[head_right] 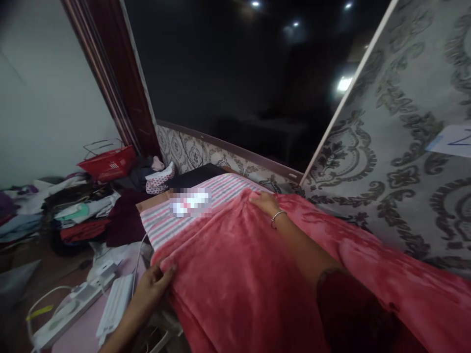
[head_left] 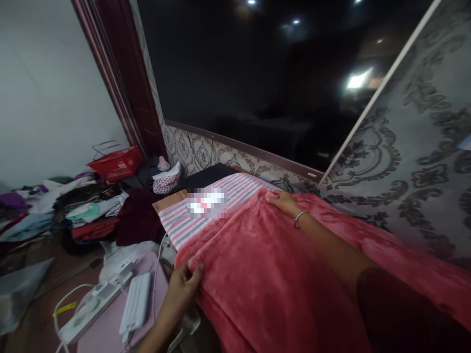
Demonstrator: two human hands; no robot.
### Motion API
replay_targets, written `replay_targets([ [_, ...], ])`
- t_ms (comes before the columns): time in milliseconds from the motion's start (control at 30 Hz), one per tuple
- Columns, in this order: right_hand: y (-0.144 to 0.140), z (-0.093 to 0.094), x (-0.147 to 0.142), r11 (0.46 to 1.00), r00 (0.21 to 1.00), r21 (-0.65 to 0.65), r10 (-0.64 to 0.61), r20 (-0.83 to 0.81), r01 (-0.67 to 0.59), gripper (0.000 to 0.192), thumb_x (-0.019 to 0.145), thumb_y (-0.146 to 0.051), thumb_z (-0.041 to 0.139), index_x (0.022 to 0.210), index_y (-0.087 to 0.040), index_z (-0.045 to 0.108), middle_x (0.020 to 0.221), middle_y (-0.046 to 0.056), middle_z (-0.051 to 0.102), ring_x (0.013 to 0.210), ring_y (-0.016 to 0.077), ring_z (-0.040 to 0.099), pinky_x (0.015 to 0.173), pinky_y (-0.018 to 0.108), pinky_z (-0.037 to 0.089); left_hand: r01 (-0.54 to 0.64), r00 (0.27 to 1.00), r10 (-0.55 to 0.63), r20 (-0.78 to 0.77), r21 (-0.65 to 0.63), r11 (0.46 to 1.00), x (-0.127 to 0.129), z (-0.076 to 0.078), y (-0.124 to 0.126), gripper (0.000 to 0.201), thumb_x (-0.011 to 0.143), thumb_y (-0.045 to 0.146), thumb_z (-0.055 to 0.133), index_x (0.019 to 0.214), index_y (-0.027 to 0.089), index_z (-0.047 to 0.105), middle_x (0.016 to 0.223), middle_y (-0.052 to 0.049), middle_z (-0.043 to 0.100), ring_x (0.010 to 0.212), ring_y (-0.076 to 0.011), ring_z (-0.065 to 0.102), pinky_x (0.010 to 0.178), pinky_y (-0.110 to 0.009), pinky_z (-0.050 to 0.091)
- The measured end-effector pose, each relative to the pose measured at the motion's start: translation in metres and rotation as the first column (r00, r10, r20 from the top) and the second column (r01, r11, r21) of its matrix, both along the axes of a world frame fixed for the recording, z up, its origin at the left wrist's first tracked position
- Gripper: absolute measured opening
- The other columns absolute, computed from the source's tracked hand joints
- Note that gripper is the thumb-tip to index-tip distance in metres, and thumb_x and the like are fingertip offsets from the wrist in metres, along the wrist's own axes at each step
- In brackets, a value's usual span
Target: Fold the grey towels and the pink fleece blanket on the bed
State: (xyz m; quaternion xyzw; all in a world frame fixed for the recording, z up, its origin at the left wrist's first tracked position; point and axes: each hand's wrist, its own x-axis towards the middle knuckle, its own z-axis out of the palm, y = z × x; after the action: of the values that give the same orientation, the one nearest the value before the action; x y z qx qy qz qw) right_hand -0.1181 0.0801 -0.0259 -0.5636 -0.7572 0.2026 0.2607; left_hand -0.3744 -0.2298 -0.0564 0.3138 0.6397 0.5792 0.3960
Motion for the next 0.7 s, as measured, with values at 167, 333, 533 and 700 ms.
replay_targets([
  [167,0.019,0.013,-0.024,0.997,0.991,-0.018,-0.070,-0.115,0.069,0.016,0.073,-0.031,0.063,0.069,-0.016,0.067,0.063,0.001,0.062,0.063,0.0156,0.054,0.058,0.025,0.040,-0.160,0.986,0.158,0.045,0.062,0.985,-0.023,0.017,0.007,0.056,0.050,0.061,0.082,0.083,0.018,0.069,0.071,-0.004,0.069,0.077,-0.0255,0.066,0.067,-0.032,0.054],
  [333,0.045,0.042,-0.056,0.992,0.960,0.028,-0.110,-0.257,0.121,0.024,0.076,-0.035,0.056,0.079,-0.014,0.068,0.068,0.000,0.062,0.062,0.0132,0.050,0.058,0.025,0.038,-0.295,0.954,0.299,-0.031,0.099,0.950,-0.057,0.047,0.020,0.053,0.043,0.056,0.084,0.075,0.017,0.067,0.066,-0.002,0.066,0.062,-0.0170,0.057,0.057,-0.026,0.047],
  [533,0.038,0.019,-0.064,0.994,0.964,0.008,-0.104,-0.245,0.109,0.016,0.069,-0.031,0.061,0.065,-0.016,0.064,0.057,-0.002,0.056,0.057,0.0128,0.047,0.055,0.024,0.034,-0.254,0.960,0.261,-0.105,0.074,0.964,-0.062,0.026,0.015,0.043,0.048,0.056,0.081,0.065,0.019,0.064,0.053,0.003,0.051,0.052,-0.0132,0.045,0.045,-0.023,0.037],
  [700,0.036,0.006,-0.068,0.996,0.980,0.021,-0.086,-0.182,0.091,0.015,0.074,-0.027,0.059,0.069,-0.015,0.067,0.064,0.000,0.062,0.063,0.0146,0.053,0.059,0.024,0.038,-0.237,0.968,0.241,-0.066,0.052,0.970,-0.073,-0.003,0.007,0.050,0.049,0.061,0.083,0.067,0.018,0.065,0.055,0.002,0.053,0.050,-0.0116,0.044,0.043,-0.022,0.035],
])
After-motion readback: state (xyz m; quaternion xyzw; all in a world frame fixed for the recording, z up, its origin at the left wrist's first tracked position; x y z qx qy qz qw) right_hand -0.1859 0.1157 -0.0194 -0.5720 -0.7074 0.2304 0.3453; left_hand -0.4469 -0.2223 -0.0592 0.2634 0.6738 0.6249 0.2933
